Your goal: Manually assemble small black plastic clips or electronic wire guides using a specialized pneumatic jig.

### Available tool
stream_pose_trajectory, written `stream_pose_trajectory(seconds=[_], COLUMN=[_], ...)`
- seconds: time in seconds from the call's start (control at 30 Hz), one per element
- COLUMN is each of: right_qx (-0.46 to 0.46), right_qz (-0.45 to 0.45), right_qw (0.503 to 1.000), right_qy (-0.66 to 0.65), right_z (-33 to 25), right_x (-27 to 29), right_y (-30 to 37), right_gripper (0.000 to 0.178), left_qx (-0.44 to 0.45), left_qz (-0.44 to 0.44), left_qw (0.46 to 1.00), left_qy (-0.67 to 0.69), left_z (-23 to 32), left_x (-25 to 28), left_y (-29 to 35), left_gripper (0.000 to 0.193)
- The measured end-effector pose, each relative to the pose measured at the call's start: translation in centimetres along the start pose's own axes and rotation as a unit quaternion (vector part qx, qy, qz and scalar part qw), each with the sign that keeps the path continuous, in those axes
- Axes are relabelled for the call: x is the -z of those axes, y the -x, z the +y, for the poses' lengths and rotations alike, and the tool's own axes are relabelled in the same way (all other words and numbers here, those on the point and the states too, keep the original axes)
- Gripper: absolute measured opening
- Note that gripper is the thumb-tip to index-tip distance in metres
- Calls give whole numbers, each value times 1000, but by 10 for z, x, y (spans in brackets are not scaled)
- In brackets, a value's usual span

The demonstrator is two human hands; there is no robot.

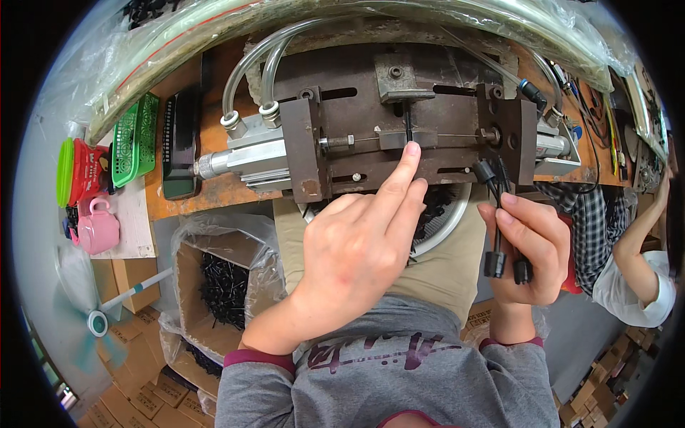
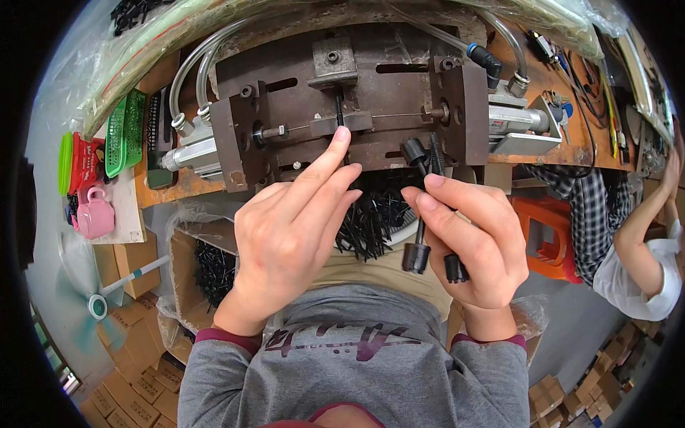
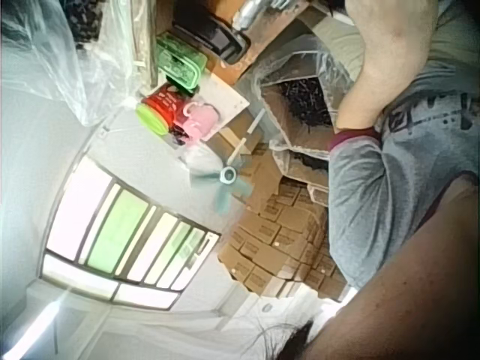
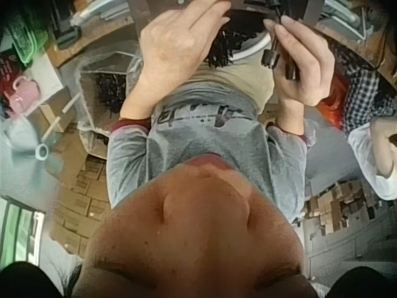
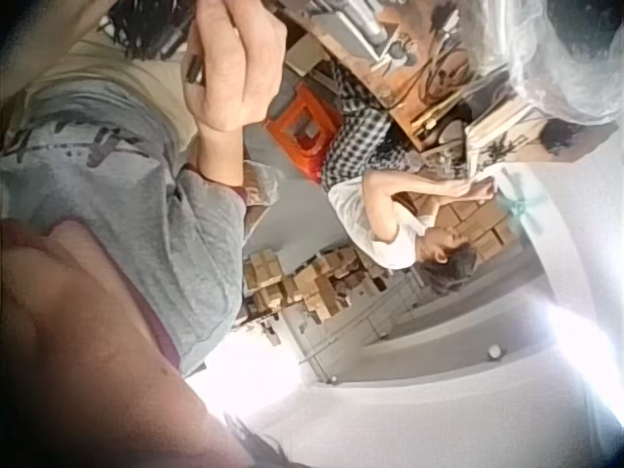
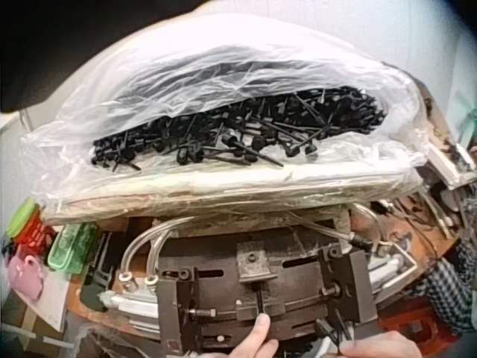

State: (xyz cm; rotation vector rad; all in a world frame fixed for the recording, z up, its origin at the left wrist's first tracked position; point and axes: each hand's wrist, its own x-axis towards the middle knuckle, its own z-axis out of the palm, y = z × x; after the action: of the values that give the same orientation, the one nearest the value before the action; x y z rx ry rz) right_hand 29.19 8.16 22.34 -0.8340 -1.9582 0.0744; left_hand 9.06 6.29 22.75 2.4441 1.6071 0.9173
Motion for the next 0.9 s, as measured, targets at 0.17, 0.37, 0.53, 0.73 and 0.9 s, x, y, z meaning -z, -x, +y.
stream_pose_trajectory(seconds=[0.17, 0.37, 0.53, 0.73, 0.9], right_qx=[78, 63, -13, -89, -194], right_qz=[-32, -17, 17, 57, 40], right_qw=[996, 998, 1000, 993, 964], right_qy=[40, 26, 0, -52, -176], right_z=[-1, 0, 4, 5, 0], right_x=[-5, -8, -5, -10, -13], right_y=[1, -6, -3, -2, -5], right_gripper=[35, 34, 32, 28, 25], left_qx=[-4, -3, -8, -14, 42], left_qz=[31, 75, 95, 110, 108], left_qw=[952, 961, 984, 985, 962], left_qy=[305, 264, 148, 132, 247], left_z=[13, 13, 8, -1, -6], left_x=[11, 12, -1, -16, -27], left_y=[1, 5, 9, 10, 12], left_gripper=[34, 31, 29, 30, 37])
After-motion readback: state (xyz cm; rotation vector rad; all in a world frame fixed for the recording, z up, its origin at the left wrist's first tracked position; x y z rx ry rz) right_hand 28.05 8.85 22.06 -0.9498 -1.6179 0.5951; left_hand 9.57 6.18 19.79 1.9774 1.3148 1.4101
